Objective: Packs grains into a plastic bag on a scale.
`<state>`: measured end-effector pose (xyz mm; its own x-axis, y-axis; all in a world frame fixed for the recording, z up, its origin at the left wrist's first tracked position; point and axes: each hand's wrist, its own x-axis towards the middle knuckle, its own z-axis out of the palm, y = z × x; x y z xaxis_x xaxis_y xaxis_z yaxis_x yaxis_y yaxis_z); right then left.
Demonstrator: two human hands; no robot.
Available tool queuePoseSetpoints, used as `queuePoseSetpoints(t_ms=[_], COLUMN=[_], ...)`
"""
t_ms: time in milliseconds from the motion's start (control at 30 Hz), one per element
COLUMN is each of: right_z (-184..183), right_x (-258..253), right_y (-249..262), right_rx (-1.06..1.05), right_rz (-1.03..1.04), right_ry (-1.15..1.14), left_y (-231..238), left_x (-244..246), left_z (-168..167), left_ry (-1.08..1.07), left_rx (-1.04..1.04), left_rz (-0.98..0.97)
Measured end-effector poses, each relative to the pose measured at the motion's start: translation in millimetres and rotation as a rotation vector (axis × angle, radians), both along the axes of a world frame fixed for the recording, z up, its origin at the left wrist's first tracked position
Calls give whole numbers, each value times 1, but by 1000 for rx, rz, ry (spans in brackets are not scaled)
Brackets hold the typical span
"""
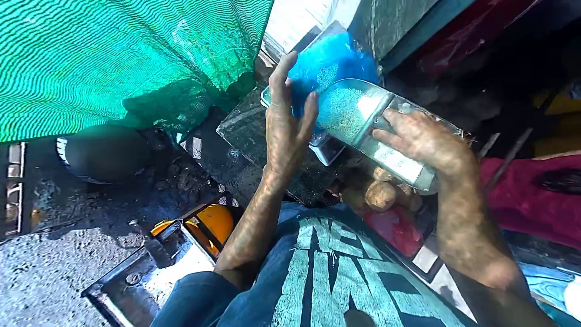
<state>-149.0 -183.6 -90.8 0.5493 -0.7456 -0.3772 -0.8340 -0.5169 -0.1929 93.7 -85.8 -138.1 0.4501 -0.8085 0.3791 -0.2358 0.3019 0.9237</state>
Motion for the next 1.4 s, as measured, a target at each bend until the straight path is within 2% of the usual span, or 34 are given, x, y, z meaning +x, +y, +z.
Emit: queuePoseSetpoints(t_ms=[67, 133, 267, 433, 533, 633, 733, 833, 933, 1033, 1200, 1400], right_z=[-3, -8, -26, -64, -81, -78, -63, -50, -33, -22, -33, -64], right_x=[20, 32, 27, 4, -14, -11, 9, 11, 3, 12, 37, 19], right_y=[-11, -18, -23, -15, 10, 26, 29, 20, 12, 5, -11, -4], right_rx=[61, 72, 61, 108, 43, 9, 2, 38, 93, 84, 72, 126], right_rz=[-7, -1, -9, -103, -162, -233, -187, -160, -151, -107, -54, -178], right_ry=[129, 139, -16, -270, -396, -423, -383, -233, -39, 25, -67, -321], left_y=[0, 5, 17, 10, 20, 15, 8, 17, 24, 28, 25, 29], left_x=[0, -1, -1, 4, -2, -3, -5, -8, -9, -10, -9, -3], left_z=[0, 3, 9, 2, 15, 15, 6, 17, 15, 12, 14, 13], left_ry=[-1, -8, 17, 103, 69, 65, 18, -60, -65, -66, -50, 106], left_rx=[-44, -33, 47, -104, 14, -44, -59, 76, 78, 58, 19, 26], left_rz=[-22, -37, -28, -36, -69, -68, -58, -89, -52, -59, -95, -41])
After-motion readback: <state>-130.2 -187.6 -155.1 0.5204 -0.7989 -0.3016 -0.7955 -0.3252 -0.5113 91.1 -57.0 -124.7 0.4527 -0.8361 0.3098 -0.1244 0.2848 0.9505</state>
